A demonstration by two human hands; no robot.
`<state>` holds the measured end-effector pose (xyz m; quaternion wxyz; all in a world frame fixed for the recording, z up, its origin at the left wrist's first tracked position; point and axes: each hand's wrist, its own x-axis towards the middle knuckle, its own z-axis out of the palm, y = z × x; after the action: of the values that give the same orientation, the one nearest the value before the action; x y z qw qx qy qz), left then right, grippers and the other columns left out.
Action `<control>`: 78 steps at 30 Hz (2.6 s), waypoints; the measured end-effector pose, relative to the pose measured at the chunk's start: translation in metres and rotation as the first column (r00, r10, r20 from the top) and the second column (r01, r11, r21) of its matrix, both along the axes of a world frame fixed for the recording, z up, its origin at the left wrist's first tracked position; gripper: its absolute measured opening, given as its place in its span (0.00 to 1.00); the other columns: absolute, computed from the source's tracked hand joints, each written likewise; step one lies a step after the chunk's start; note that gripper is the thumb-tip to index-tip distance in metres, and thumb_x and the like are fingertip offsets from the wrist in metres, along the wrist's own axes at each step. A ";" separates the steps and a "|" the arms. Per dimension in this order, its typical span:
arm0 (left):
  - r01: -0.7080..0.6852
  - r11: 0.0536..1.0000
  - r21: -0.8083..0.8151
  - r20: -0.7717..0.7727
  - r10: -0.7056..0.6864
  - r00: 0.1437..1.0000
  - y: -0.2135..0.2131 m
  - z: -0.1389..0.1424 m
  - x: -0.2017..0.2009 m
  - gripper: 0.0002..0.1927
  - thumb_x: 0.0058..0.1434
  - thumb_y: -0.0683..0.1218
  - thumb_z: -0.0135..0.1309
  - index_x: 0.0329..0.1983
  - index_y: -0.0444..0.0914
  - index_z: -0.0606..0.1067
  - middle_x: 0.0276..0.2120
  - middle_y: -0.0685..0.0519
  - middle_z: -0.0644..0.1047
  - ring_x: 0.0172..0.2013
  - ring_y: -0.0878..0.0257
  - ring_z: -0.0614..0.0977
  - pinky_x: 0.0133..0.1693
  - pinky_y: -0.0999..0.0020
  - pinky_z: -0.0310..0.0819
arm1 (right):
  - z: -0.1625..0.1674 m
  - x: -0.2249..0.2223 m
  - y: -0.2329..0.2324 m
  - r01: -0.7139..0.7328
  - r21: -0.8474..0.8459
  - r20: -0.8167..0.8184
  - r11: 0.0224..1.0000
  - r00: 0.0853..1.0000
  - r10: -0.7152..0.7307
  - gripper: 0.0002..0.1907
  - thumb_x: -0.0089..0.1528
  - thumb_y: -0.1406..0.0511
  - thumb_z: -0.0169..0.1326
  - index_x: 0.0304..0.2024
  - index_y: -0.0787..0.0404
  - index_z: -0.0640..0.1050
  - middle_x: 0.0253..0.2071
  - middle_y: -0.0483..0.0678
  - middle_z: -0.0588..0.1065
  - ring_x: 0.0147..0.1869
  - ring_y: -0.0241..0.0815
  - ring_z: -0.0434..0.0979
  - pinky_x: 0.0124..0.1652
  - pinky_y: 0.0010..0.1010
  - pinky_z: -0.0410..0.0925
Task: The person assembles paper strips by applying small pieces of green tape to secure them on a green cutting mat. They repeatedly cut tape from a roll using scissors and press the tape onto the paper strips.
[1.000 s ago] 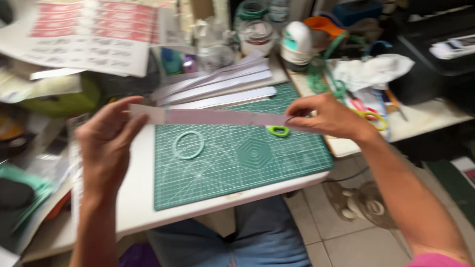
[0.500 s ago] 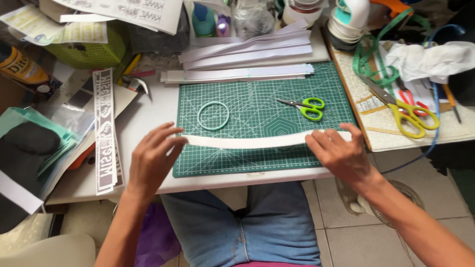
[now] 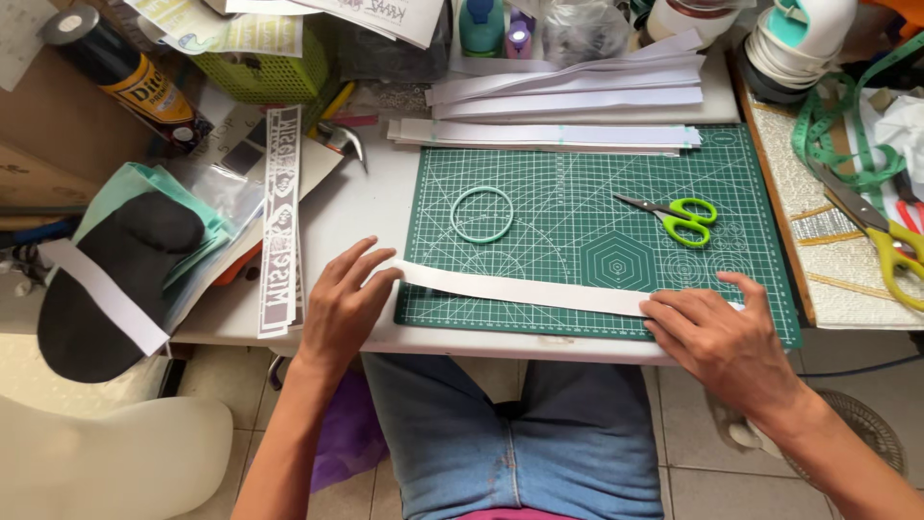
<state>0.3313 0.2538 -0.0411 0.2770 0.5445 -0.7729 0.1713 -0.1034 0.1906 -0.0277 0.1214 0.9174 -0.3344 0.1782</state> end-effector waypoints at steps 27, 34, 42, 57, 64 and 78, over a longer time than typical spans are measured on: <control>0.223 0.969 0.102 -0.461 -0.153 0.874 0.001 -0.019 -0.123 0.31 0.45 0.31 0.59 0.55 0.40 0.77 0.42 0.51 0.81 0.54 0.50 0.81 0.61 0.53 0.75 | -0.001 -0.091 -0.006 0.212 0.314 0.389 0.926 0.860 -0.329 0.12 0.63 0.70 0.57 0.49 0.62 0.80 0.49 0.50 0.80 0.55 0.50 0.80 0.54 0.38 0.70; 0.508 0.859 0.069 -0.370 -0.451 0.812 -0.033 -0.026 -0.273 0.24 0.58 0.43 0.62 0.58 0.33 0.75 0.55 0.45 0.77 0.59 0.47 0.77 0.61 0.53 0.70 | -0.003 -0.098 -0.022 0.143 0.339 0.304 0.930 0.918 -0.253 0.12 0.61 0.70 0.58 0.48 0.61 0.81 0.50 0.49 0.80 0.55 0.49 0.79 0.54 0.40 0.68; 0.537 0.834 0.131 -0.279 -0.488 0.827 -0.061 -0.034 -0.318 0.31 0.61 0.54 0.61 0.59 0.26 0.73 0.59 0.41 0.75 0.61 0.46 0.74 0.62 0.55 0.68 | -0.017 -0.110 -0.043 0.045 0.338 0.257 0.940 0.957 -0.138 0.16 0.58 0.72 0.58 0.49 0.63 0.80 0.51 0.48 0.79 0.56 0.48 0.77 0.55 0.40 0.67; 0.572 0.791 0.218 -0.318 -0.497 0.808 -0.068 -0.042 -0.322 0.38 0.63 0.63 0.56 0.60 0.25 0.73 0.60 0.40 0.74 0.62 0.46 0.73 0.63 0.55 0.67 | -0.021 -0.110 -0.048 0.075 0.350 0.225 0.934 0.961 -0.161 0.14 0.58 0.70 0.59 0.48 0.61 0.82 0.50 0.48 0.78 0.56 0.47 0.77 0.55 0.40 0.67; 0.566 0.794 0.223 -0.300 -0.496 0.815 -0.068 -0.043 -0.320 0.39 0.64 0.64 0.56 0.60 0.25 0.73 0.60 0.39 0.74 0.62 0.46 0.73 0.63 0.55 0.67 | -0.018 -0.107 -0.051 0.011 0.359 0.314 0.933 0.940 -0.131 0.10 0.60 0.70 0.59 0.45 0.62 0.81 0.47 0.45 0.81 0.53 0.44 0.79 0.56 0.39 0.65; 0.554 0.802 0.226 -0.273 -0.493 0.826 -0.069 -0.044 -0.317 0.38 0.64 0.63 0.56 0.61 0.25 0.71 0.61 0.39 0.74 0.62 0.46 0.73 0.64 0.55 0.66 | -0.020 -0.105 -0.053 0.037 0.419 0.296 0.907 0.939 -0.175 0.10 0.62 0.70 0.57 0.46 0.60 0.79 0.38 0.46 0.79 0.46 0.45 0.79 0.63 0.45 0.63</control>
<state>0.0139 0.1844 -0.0855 0.3058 0.3582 -0.8780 -0.0855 -0.2087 0.1374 -0.0473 -0.1201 0.8601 -0.4297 0.2473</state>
